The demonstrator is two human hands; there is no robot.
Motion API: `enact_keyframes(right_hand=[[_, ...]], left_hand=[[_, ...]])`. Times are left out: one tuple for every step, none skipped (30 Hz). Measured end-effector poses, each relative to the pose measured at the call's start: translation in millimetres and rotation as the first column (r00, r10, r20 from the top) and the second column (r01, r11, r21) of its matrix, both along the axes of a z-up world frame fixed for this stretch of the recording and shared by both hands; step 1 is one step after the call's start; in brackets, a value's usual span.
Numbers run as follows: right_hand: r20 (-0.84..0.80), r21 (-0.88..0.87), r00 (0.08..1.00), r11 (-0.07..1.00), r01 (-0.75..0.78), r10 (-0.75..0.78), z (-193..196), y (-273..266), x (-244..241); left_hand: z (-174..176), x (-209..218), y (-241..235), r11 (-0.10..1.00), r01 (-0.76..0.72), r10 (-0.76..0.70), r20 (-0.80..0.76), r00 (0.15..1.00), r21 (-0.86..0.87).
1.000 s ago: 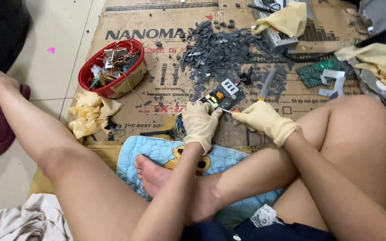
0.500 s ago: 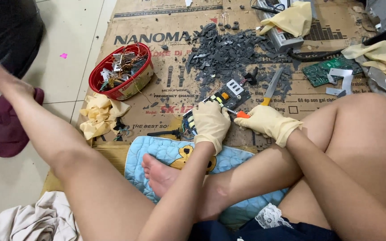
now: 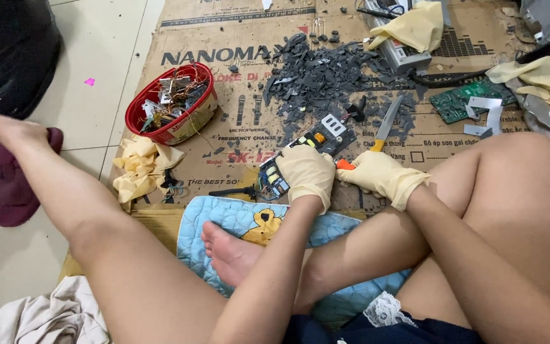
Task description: The person sits on the floor and uses a screwdriver to manipulate components on a small electronic circuit board. They repeatedly tighten and loosen screws on the device while wearing gloves.
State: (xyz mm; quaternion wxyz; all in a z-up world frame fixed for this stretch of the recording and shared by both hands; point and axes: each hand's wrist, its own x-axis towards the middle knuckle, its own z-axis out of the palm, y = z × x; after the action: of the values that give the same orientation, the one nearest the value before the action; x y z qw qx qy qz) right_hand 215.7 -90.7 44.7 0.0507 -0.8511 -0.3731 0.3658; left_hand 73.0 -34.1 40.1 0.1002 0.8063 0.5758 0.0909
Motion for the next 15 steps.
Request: enact_keyframes(right_hand=[[0.000,0.001,1.000,1.000,0.002,-0.002,3.1,-0.9,-1.4],[-0.003,0.003,1.000,1.000,0.002,-0.002,6.2,-1.7,-2.9],[-0.007,0.003,1.000,1.000,0.001,-0.001,8.8,-2.6,-5.3],[-0.009,0.004,1.000,1.000,0.002,-0.002,13.5,-5.3,-8.3],[-0.011,-0.004,1.000,1.000,0.008,-0.008,18.2,-7.8,-11.7],[-0.013,-0.011,1.000,1.000,0.014,-0.015,22.9,-10.3,-15.2],[-0.013,-0.011,1.000,1.000,0.015,-0.015,20.8,-10.2,-14.1],[-0.021,-0.011,1.000,1.000,0.020,-0.020,18.6,-10.1,-13.0],[-0.030,-0.013,0.999,1.000,0.024,-0.024,16.0,-10.6,-12.1],[-0.030,-0.015,0.999,1.000,0.023,-0.024,13.9,-11.0,-10.2],[-0.028,-0.009,0.999,1.000,0.019,-0.019,11.8,-10.8,-9.2],[-0.025,-0.003,1.000,1.000,0.014,-0.014,9.7,-10.7,-8.3],[-0.024,-0.004,1.000,1.000,0.012,-0.012,9.6,-10.1,-9.3],[-0.030,0.002,0.999,1.000,0.019,-0.019,9.5,-9.4,-10.0],[-0.035,0.005,0.999,1.000,0.031,-0.030,9.4,-10.3,-9.6]], left_hand=[[1.2,0.2,0.1,1.000,0.002,-0.002,0.000,1.000,0.001],[2.5,0.4,0.2,1.000,-0.003,0.003,0.018,1.000,-0.024],[3.4,-0.5,0.1,0.999,-0.009,0.010,0.035,0.999,-0.050],[3.4,-2.4,0.5,0.999,-0.008,0.010,0.034,0.999,-0.049],[3.5,-4.7,1.1,0.996,-0.017,0.022,0.059,0.998,-0.088],[3.6,-7.2,1.7,0.992,-0.025,0.036,0.083,0.996,-0.128],[1.8,-11.2,2.5,0.992,-0.025,0.035,0.084,0.996,-0.127],[0.0,-15.3,3.3,0.998,0.000,0.009,0.130,0.992,-0.067],[-2.3,-19.6,3.3,1.000,0.021,-0.019,0.173,0.985,-0.007],[-1.1,-21.3,2.6,1.000,0.020,-0.018,0.174,0.985,-0.009],[0.3,-23.9,2.1,0.999,0.029,-0.023,0.211,0.977,-0.023],[1.7,-26.7,1.5,0.999,0.037,-0.027,0.249,0.968,-0.035],[9.1,-27.9,0.3,0.999,0.035,-0.025,0.250,0.968,-0.036],[16.6,-28.7,-0.9,0.996,-0.021,0.046,0.288,0.956,-0.089],[23.9,-28.3,-2.9,0.987,-0.070,0.114,0.322,0.940,-0.147]])
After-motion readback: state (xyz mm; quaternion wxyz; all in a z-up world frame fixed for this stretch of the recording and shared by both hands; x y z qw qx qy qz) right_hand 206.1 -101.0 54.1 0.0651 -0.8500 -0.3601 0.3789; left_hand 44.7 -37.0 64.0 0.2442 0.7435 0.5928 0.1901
